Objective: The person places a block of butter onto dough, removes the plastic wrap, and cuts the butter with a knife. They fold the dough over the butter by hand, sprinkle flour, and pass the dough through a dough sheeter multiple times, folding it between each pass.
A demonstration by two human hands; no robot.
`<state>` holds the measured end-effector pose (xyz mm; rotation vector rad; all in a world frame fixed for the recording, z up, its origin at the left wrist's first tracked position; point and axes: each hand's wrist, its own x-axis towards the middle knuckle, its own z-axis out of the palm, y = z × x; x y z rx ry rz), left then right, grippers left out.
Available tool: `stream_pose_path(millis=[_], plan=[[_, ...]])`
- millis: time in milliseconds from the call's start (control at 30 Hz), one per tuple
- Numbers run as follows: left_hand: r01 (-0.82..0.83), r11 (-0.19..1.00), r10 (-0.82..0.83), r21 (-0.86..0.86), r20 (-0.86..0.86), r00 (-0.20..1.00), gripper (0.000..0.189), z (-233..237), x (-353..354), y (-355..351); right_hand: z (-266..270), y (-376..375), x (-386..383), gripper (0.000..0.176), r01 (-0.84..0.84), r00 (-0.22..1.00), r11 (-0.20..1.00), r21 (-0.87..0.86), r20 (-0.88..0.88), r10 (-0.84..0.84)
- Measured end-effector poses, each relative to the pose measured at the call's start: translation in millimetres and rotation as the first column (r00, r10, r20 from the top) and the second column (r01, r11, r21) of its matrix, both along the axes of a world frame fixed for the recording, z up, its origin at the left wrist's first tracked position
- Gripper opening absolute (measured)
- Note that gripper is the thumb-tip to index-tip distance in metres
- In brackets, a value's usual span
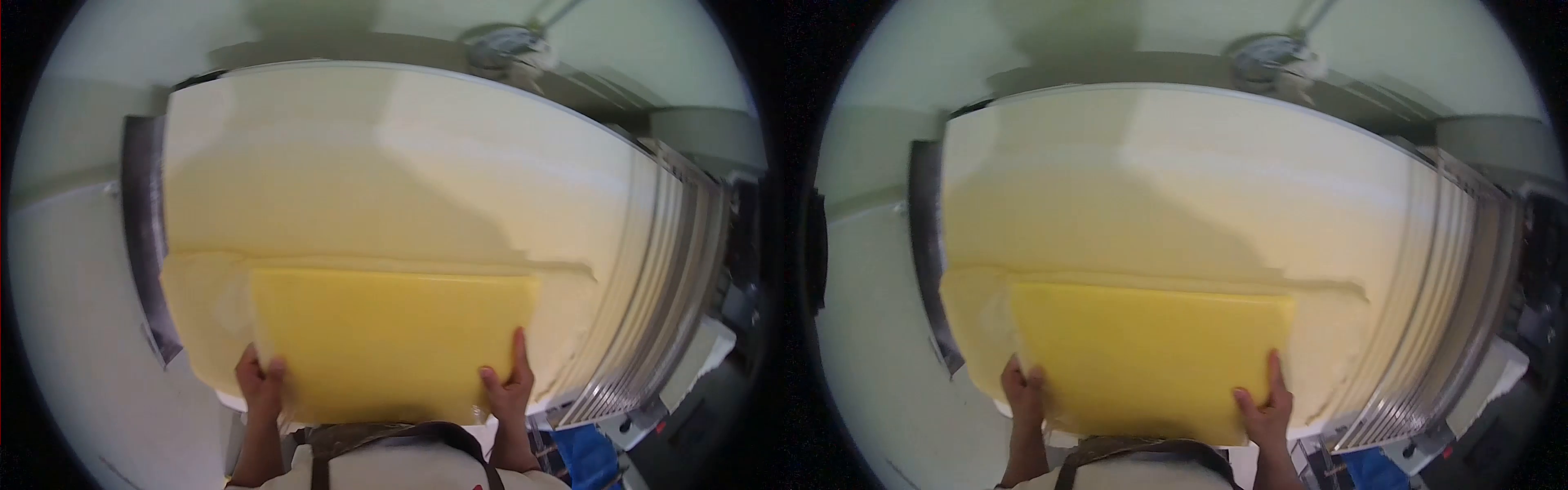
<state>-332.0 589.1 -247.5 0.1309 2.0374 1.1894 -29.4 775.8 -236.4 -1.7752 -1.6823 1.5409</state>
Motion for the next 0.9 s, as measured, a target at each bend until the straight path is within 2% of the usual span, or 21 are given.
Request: stream_pose_path(millis=[67, 100, 167, 300, 367, 433, 467, 500, 533, 567, 667, 767, 833, 900], plan=[[-0.026, 0.998, 0.025, 0.063, 0.024, 0.999, 0.037, -5.0, 1.5, -4.7, -1.3, 3.4, 0.5, 0.077, -0.062, 0.997, 0.998, -0.004, 0.043, 0.062], [-0.08, 0.996, 0.08, 0.048, 0.003, 0.997, 0.042, -6.6, 3.4, -2.3, 1.4, 5.0, -2.0, 0.077, -0.031, 0.999, 0.999, -0.029, 0.029, 0.032], [-0.067, 0.995, 0.066, 0.071, 0.018, 0.998, 0.042, -8.6, 0.6, -0.4, 3.3, 5.4, -6.8, 0.077, 0.017, 0.999, 0.996, -0.088, -0.027, -0.019], [-0.011, 0.996, 0.01, 0.084, 0.005, 1.0, 0.042, -4.4, -4.6, 6.2, -5.0, 1.0, -2.7, 0.074, -0.041, 0.999, 0.999, 0.026, -0.01, 0.042], [0.047, 0.997, -0.042, 0.06, -0.087, 0.995, 0.041, 2.1, -2.5, 12.9, -1.0, 5.7, -6.1, 0.074, -0.096, 0.995, 0.99, 0.099, 0.034, 0.093], [0.104, 0.985, -0.09, 0.14, -0.105, 0.99, 0.039, -2.7, -6.1, 11.3, -11.0, 3.7, -1.8, 0.072, -0.124, 0.992, 0.97, 0.209, 0.052, 0.116], [0.112, 0.984, -0.099, 0.139, -0.099, 0.99, 0.036, -11.5, -8.9, 2.8, -9.7, 4.1, -3.7, 0.071, -0.122, 0.992, 0.961, 0.249, 0.012, 0.123], [0.144, 0.984, -0.126, 0.102, -0.167, 0.978, 0.031, -10.1, -9.1, 5.2, -10.0, 3.5, -6.1, 0.071, -0.119, 0.991, 0.952, 0.284, -0.024, 0.131], [0.18, 0.978, -0.164, 0.106, -0.144, 0.976, 0.026, -4.7, -9.3, 6.6, -9.9, -0.1, -7.0, 0.07, -0.07, 0.992, 0.966, 0.249, -0.081, 0.093], [0.138, 0.974, -0.128, 0.178, -0.065, 0.99, 0.023, -15.6, -11.3, -0.1, -9.6, -1.8, -9.4, 0.069, -0.021, 0.988, 0.972, 0.235, -0.142, 0.056], [0.127, 0.958, -0.117, 0.256, -0.054, 0.992, 0.027, -13.5, -5.2, 2.3, -1.3, -9.8, -10.8, 0.067, 0.047, 0.968, 0.983, 0.175, -0.25, -0.002], [0.109, 0.929, -0.104, 0.355, -0.033, 0.994, 0.026, -22.9, -4.9, 3.7, -10.4, -9.8, -6.1, 0.065, 0.03, 0.961, 0.977, 0.21, -0.276, 0.03], [0.079, 0.909, -0.079, 0.41, -0.017, 0.997, 0.023, -26.0, -3.9, 3.9, -16.2, -9.8, -3.5, 0.064, -0.005, 0.97, 0.948, 0.319, -0.229, 0.082], [0.14, 0.925, -0.119, 0.353, -0.081, 0.99, 0.021, -24.5, -4.9, 0.3, -23.4, -11.4, 1.3, 0.065, -0.029, 0.97, 0.935, 0.353, -0.214, 0.111]])
